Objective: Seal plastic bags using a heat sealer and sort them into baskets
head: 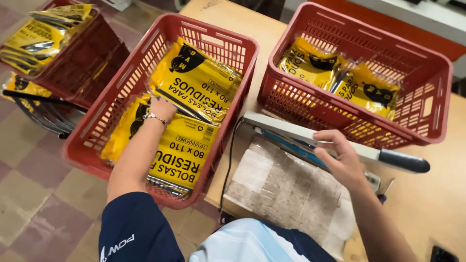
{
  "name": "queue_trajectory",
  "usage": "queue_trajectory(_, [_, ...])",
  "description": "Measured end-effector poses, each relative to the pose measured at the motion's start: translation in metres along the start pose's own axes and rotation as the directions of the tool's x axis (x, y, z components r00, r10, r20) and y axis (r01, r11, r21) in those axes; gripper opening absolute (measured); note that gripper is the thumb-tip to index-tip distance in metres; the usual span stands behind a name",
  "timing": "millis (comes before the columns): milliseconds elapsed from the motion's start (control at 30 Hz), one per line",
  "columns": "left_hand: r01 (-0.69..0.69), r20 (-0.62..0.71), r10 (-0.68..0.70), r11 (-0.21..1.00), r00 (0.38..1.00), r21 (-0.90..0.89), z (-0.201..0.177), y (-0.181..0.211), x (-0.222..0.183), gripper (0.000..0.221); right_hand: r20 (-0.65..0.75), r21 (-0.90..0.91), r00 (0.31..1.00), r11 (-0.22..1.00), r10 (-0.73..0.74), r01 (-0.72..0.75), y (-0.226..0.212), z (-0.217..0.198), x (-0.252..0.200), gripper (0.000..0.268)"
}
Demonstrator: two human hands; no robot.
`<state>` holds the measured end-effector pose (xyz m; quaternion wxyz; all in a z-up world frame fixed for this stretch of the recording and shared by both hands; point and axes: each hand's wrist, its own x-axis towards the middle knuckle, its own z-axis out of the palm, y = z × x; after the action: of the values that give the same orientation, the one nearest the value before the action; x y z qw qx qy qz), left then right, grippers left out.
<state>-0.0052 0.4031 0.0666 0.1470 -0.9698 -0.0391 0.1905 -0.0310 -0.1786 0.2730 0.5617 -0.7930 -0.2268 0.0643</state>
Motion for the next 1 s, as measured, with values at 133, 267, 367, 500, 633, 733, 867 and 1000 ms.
queue_trajectory(133, [-0.017, -0.024, 0.018, 1.000, 1.000, 0.025, -0.020, -0.024, -0.018, 0.032, 0.098, -0.044, 0.994, 0.998, -0.038, 0.043, 0.000, 0.045, 0.003, 0.033])
queue_trajectory(267, [-0.007, 0.021, 0.007, 1.000, 1.000, -0.029, -0.010, -0.037, -0.039, 0.037, 0.187, -0.089, 0.974, 0.985, -0.128, 0.146, -0.010, 0.095, 0.021, 0.033])
queue_trajectory(367, [0.027, -0.028, -0.028, 1.000, 0.999, -0.010, -0.032, -0.040, -0.072, 0.033, 0.253, -0.075, 0.946, 0.971, -0.202, 0.227, -0.008, 0.130, 0.039, 0.034])
queue_trajectory(500, [0.026, -0.216, -0.015, 0.998, 0.976, 0.049, -0.057, -0.034, -0.119, 0.026, 0.346, -0.145, 0.864, 0.889, -0.366, 0.435, -0.015, 0.172, 0.051, 0.041])
queue_trajectory(633, [0.078, -0.750, 0.166, 0.957, 0.640, 0.279, -0.125, -0.013, -0.188, 0.012, 0.307, -0.342, 0.799, 0.723, -0.518, 0.600, -0.033, 0.219, 0.064, 0.077])
queue_trajectory(733, [-0.034, -0.881, 0.337, 0.938, 0.331, 0.346, -0.222, 0.042, -0.273, 0.017, 0.178, -0.457, 0.747, 0.618, -0.641, 0.640, -0.089, 0.233, 0.060, 0.095])
queue_trajectory(867, [0.012, -0.857, 0.445, 0.886, 0.259, 0.464, -0.304, 0.109, -0.387, 0.023, -0.094, -0.347, 0.535, 0.531, -0.840, 0.773, -0.124, 0.210, 0.042, 0.064])
queue_trajectory(1000, [0.037, -0.787, 0.549, 0.813, 0.279, 0.581, -0.294, 0.103, -0.493, 0.014, -0.107, -0.248, 0.540, 0.548, -0.835, 0.799, -0.159, 0.137, -0.026, 0.037])
